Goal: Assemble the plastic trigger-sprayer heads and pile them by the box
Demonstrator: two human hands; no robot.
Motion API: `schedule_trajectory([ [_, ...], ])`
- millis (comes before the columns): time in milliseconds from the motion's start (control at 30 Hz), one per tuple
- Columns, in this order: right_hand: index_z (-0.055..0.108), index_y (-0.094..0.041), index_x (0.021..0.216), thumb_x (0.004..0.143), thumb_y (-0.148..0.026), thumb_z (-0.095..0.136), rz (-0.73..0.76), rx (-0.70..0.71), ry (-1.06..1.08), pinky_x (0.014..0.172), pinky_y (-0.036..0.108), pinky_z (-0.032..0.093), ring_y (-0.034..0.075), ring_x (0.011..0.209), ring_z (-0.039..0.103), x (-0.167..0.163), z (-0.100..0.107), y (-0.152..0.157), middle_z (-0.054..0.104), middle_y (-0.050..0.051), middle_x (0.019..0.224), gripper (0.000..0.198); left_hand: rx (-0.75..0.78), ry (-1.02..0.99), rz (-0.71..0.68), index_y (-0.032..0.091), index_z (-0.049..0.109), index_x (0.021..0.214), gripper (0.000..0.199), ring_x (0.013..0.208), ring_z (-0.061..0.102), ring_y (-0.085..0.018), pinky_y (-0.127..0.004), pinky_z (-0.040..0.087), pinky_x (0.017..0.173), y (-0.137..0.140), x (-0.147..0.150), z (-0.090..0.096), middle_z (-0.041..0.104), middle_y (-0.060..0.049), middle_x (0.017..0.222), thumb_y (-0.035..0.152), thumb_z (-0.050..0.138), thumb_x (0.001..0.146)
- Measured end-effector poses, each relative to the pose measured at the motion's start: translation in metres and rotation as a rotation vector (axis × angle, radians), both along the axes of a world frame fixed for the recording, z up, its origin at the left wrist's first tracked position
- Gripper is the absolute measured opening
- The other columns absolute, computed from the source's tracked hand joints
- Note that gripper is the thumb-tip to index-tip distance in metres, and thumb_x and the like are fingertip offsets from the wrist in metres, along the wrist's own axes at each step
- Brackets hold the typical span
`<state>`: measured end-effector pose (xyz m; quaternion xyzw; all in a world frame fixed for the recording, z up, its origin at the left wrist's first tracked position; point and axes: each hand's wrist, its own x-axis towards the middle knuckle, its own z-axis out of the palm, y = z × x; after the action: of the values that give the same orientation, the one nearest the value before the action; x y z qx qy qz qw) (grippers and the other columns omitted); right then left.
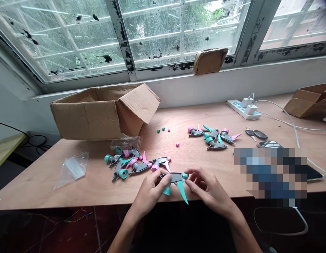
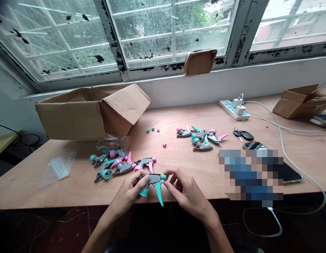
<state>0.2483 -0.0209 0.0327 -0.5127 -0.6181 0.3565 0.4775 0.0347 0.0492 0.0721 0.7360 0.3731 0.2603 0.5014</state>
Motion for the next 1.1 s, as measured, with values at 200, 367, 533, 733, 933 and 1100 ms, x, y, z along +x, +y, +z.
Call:
schedule_trajectory([
  [200,0.067,-0.023,0.109,0.101,-0.036,0.059,-0.020,0.027,-0.052,0.061,0.027,0.047,0.015,0.066,0.059,0.0032,-0.0018,0.0030,0.062,-0.001,0.077,0.017,0.046,0.042,-0.014,0.018,0.063,0.092,0.035,0.085,0.057,-0.020,-0.029,0.043,0.077,0.0003,-0.0016,0.0006,0.061,-0.002,0.088,0.048,0.047,0.103],
  [367,0.065,-0.022,0.099,0.106,-0.038,0.049,0.002,0.006,-0.120,0.062,0.027,0.043,0.016,0.066,0.058,0.0029,0.0033,0.0020,0.064,0.000,0.076,0.024,0.108,0.109,-0.052,0.019,0.062,0.097,0.031,0.084,0.060,-0.020,-0.029,0.043,0.078,0.0007,-0.0028,-0.0002,0.065,-0.002,0.089,0.046,0.048,0.103],
  [533,0.053,-0.022,0.075,0.109,-0.041,0.037,-0.005,0.004,-0.234,0.059,0.027,0.038,0.015,0.060,0.054,0.0003,0.0080,0.0025,0.055,-0.002,0.066,0.042,0.137,0.118,-0.052,0.019,0.063,0.098,0.032,0.085,0.062,-0.021,-0.029,0.045,0.080,-0.0009,-0.0009,0.0003,0.067,-0.002,0.086,0.047,0.048,0.103],
  [733,0.062,-0.021,0.111,0.106,-0.041,0.047,-0.006,0.011,-0.112,0.060,0.026,0.047,0.016,0.067,0.060,-0.0003,0.0057,0.0012,0.064,0.001,0.078,0.025,0.130,0.100,-0.015,0.019,0.065,0.097,0.031,0.088,0.063,-0.022,-0.029,0.047,0.082,-0.0018,0.0003,0.0004,0.068,-0.004,0.090,0.046,0.050,0.102],
  [933,0.061,-0.023,0.118,0.102,-0.031,0.054,0.035,0.024,-0.092,0.059,0.024,0.048,0.015,0.067,0.060,0.0019,0.0027,0.0003,0.062,-0.001,0.079,0.019,0.072,0.054,-0.006,0.018,0.065,0.094,0.033,0.086,0.061,-0.021,-0.028,0.046,0.077,-0.0012,-0.0002,0.0006,0.065,-0.003,0.090,0.046,0.048,0.103],
  [1100,0.064,-0.024,0.115,0.104,-0.029,0.053,0.027,0.026,-0.103,0.065,0.026,0.048,0.016,0.070,0.063,0.0041,0.0017,0.0010,0.066,-0.001,0.079,0.017,0.072,0.061,-0.025,0.018,0.063,0.093,0.033,0.083,0.058,-0.019,-0.028,0.044,0.076,-0.0004,-0.0015,0.0016,0.062,-0.002,0.087,0.046,0.048,0.103],
])
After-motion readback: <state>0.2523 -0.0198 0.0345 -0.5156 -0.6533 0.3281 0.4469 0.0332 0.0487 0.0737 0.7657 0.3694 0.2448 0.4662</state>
